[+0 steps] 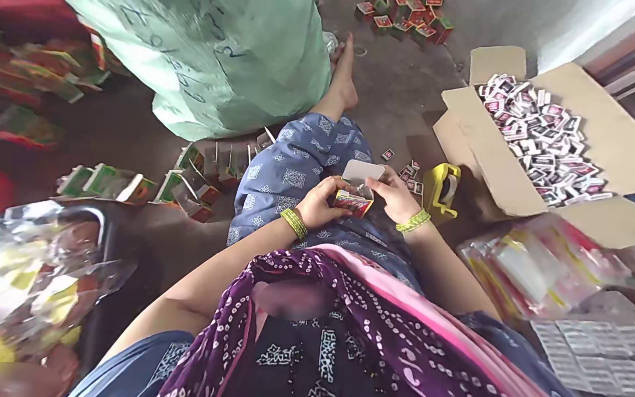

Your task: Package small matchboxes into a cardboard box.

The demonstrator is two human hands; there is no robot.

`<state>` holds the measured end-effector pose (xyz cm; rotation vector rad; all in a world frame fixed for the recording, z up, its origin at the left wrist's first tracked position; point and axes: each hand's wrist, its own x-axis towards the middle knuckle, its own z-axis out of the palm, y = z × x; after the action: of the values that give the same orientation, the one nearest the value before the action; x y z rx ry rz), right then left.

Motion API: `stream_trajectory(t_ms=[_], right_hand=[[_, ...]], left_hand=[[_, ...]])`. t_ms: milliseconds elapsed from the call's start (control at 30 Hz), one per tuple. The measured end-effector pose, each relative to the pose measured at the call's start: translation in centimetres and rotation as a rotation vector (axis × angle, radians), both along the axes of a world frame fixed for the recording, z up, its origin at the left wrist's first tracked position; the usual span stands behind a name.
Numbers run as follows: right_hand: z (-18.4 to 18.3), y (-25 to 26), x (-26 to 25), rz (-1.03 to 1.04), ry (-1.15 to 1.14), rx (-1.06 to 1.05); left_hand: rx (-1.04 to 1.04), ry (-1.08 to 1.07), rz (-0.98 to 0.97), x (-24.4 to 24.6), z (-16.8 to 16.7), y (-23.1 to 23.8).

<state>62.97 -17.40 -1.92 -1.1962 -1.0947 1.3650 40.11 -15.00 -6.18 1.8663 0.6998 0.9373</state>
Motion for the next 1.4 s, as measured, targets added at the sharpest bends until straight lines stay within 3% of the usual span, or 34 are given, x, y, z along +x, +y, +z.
stream_trajectory(t_ms=[100, 167, 300, 367, 500, 667, 900, 1200, 1400], right_hand=[[0.8, 0.5, -1.1, 0.131, -0.027, -0.097], [0.8, 1.0, -1.0, 0.171, -0.133, -0.047], [0.8, 1.4, -0.1, 0.148, -0.446, 0.402], [1.0, 1.0, 0.2, 0.202, -0.435, 0.573], [1.2, 0.0, 0.2, 0.245, -0.497, 0.673], [1.5, -0.2, 0.0, 0.229, -0.806, 0.894], [2.6, 0.2, 0.0, 0.293, -0.799, 0.91], [2.8, -0.6, -0.4, 0.421, -0.959, 0.961], [-0.8, -2.1, -0.3, 0.16, -0.908, 0.928]], left_hand=[[0.009, 0.01, -0.019, -0.1, 0.0, 0.0], [0.003, 0.042, -0.016, -0.2, 0.1, -0.1], [-0.135, 0.016, 0.023, 0.1, 0.3, 0.0], [-0.162, -0.041, 0.051, 0.2, 0.0, 0.2], [-0.147, -0.037, 0.063, 0.3, -0.2, 0.2], [-0.168, -0.025, 0.051, 0.3, -0.1, 0.2], [-0.181, -0.008, 0.028, 0.1, 0.0, 0.1], [-0.203, -0.05, 0.054, 0.1, 0.1, -0.2], [-0.274, -0.047, 0.104, 0.3, 0.4, -0.2]])
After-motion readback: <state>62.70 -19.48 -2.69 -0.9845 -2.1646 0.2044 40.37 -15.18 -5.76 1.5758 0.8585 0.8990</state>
